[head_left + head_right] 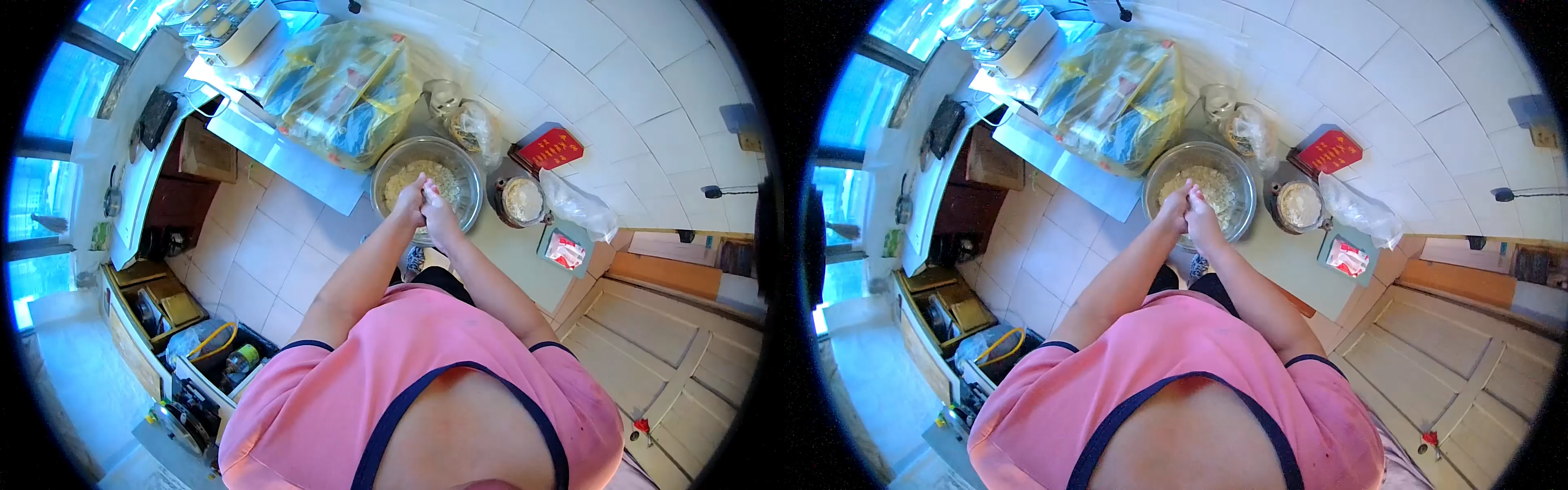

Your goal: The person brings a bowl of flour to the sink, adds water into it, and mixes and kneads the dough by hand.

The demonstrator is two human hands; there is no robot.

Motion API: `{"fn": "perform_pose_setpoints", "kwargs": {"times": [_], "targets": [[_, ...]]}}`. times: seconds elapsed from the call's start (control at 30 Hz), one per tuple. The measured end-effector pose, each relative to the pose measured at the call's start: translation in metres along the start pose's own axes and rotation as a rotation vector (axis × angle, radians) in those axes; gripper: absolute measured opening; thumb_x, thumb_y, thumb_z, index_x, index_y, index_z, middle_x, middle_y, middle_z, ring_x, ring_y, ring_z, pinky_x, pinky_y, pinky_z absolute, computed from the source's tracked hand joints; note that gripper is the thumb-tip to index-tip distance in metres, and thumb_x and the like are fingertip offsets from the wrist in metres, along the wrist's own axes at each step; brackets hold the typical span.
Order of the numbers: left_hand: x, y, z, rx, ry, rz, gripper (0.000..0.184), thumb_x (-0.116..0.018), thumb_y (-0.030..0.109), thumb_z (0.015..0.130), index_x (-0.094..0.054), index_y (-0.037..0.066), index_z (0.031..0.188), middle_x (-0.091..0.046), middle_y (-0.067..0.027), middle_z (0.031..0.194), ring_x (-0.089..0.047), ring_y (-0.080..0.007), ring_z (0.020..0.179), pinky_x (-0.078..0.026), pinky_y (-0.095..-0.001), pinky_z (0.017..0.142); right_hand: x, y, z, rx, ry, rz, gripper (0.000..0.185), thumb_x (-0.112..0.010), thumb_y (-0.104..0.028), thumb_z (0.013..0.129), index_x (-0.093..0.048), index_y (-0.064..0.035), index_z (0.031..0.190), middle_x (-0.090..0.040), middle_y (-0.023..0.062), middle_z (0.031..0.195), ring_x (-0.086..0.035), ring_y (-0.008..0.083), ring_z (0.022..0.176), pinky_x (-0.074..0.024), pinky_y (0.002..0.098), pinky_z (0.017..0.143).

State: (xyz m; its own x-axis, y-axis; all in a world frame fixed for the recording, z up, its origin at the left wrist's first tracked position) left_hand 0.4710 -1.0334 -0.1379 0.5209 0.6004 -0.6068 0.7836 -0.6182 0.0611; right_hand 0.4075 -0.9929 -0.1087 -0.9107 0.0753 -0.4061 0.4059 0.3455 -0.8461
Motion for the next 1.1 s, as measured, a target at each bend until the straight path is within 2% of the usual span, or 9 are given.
{"fn": "perform_pose_setpoints", "kwargs": {"times": [0.07, 0.17, 0.3, 0.5, 0.57, 0.63, 0.73, 0.9, 1.1], "targets": [[-0.004, -0.007, -0.003, -0.073, -0.031, 0.115, 0.026, -0.044, 0.029, 0.088, -0.047, 0.008, 0.073, -0.049, -0.0052, 0.058, -0.049, -0.0173, 0.052, -0.045, -0.0319, 0.052, 0.014, 0.006, 0.004, 0.215, -0.077, -0.722, 0.059, -0.038, 0.005, 0.074, -0.022, 0.0062, 0.130, -0.035, 0.0257, 0.128, -0.033, 0.0312, 0.121, -0.0271, 0.0352, 0.099], [0.007, -0.014, 0.016, -0.108, 0.076, 0.170, 0.031, -0.046, 0.034, 0.087, -0.052, 0.008, 0.073, -0.050, -0.0056, 0.057, -0.048, -0.0197, 0.049, -0.042, -0.0341, 0.048, 0.009, -0.017, -0.013, 0.234, -0.110, -1.095, 0.058, -0.041, 0.000, 0.075, -0.022, 0.0064, 0.129, -0.036, 0.0313, 0.123, -0.039, 0.0358, 0.115, -0.0313, 0.0372, 0.096], [0.000, -0.010, -0.011, -0.364, 0.248, 0.687, 0.044, -0.041, 0.042, 0.087, -0.054, 0.002, 0.071, -0.052, -0.0092, 0.057, -0.050, -0.0227, 0.049, -0.041, -0.0374, 0.047, 0.002, -0.035, -0.028, 0.407, -0.148, -1.090, 0.057, -0.041, 0.000, 0.075, -0.023, 0.0065, 0.128, -0.037, 0.0327, 0.121, -0.042, 0.0400, 0.110, -0.0352, 0.0390, 0.093], [-0.022, 0.009, -0.042, -0.651, 0.166, 1.512, 0.066, -0.034, 0.052, 0.084, -0.057, -0.004, 0.060, -0.055, -0.0217, 0.058, -0.056, -0.0302, 0.056, -0.041, -0.0419, 0.054, 0.001, -0.060, -0.033, 0.122, -0.211, -1.058, 0.054, -0.041, 0.000, 0.076, -0.025, 0.0061, 0.127, -0.042, 0.0309, 0.117, -0.043, 0.0375, 0.111, -0.0374, 0.0381, 0.092], [-0.007, 0.018, -0.015, -1.043, 0.274, 1.683, 0.060, -0.038, 0.048, 0.085, -0.057, -0.001, 0.056, -0.056, -0.0186, 0.055, -0.058, -0.0248, 0.055, -0.041, -0.0387, 0.050, 0.011, -0.040, -0.031, 0.407, -0.290, -1.181, 0.053, -0.042, -0.003, 0.078, -0.028, 0.0010, 0.129, -0.042, 0.0272, 0.120, -0.050, 0.0339, 0.104, -0.0408, 0.0381, 0.087], [0.004, 0.025, 0.005, -0.909, 0.297, 1.613, 0.059, -0.037, 0.048, 0.085, -0.058, 0.000, 0.059, -0.059, -0.0171, 0.059, -0.059, -0.0258, 0.057, -0.040, -0.0402, 0.050, 0.003, -0.024, -0.034, 0.245, -0.291, -1.074, 0.051, -0.042, -0.012, 0.084, -0.025, -0.0002, 0.131, -0.033, 0.0226, 0.130, -0.039, 0.0308, 0.117, -0.0316, 0.0342, 0.096], [0.025, 0.009, 0.037, -0.287, 0.191, 0.376, 0.047, -0.040, 0.041, 0.085, -0.056, -0.002, 0.087, -0.061, -0.0135, 0.076, -0.058, -0.0321, 0.058, -0.047, -0.0416, 0.061, -0.011, -0.004, -0.021, 0.239, -0.173, -0.663, 0.049, -0.033, -0.026, 0.091, -0.024, 0.0000, 0.131, -0.015, 0.0183, 0.140, -0.010, 0.0291, 0.130, -0.0081, 0.0324, 0.105], [0.027, -0.003, 0.039, -0.076, -0.287, 0.086, 0.038, -0.042, 0.035, 0.085, -0.054, -0.001, 0.088, -0.059, -0.0127, 0.076, -0.059, -0.0286, 0.065, -0.049, -0.0386, 0.064, -0.001, 0.000, 0.002, 0.289, -0.104, -0.985, 0.054, -0.024, -0.039, 0.091, -0.024, -0.0035, 0.132, -0.020, 0.0188, 0.138, -0.016, 0.0320, 0.128, -0.0076, 0.0401, 0.105], [0.011, 0.005, -0.003, -0.274, -0.041, 0.637, 0.015, -0.054, 0.018, 0.080, -0.054, 0.003, 0.077, -0.058, -0.0076, 0.077, -0.056, -0.0209, 0.074, -0.044, -0.0326, 0.064, 0.012, -0.012, 0.003, 0.389, -0.217, -1.348, 0.049, -0.034, -0.030, 0.087, -0.035, -0.0017, 0.126, -0.030, 0.0210, 0.132, -0.025, 0.0353, 0.124, -0.0091, 0.0478, 0.103]]}}
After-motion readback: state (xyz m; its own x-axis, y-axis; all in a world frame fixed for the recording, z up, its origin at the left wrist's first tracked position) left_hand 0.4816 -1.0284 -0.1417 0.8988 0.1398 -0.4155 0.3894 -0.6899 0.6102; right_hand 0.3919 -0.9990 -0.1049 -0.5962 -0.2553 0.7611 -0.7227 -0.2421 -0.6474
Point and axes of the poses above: each hand's wrist, its own z-axis towards the middle knuckle, its own x-axis out of the back of the hand, y = z × x, the point moved 2 cm from there along z, towards the middle knuckle
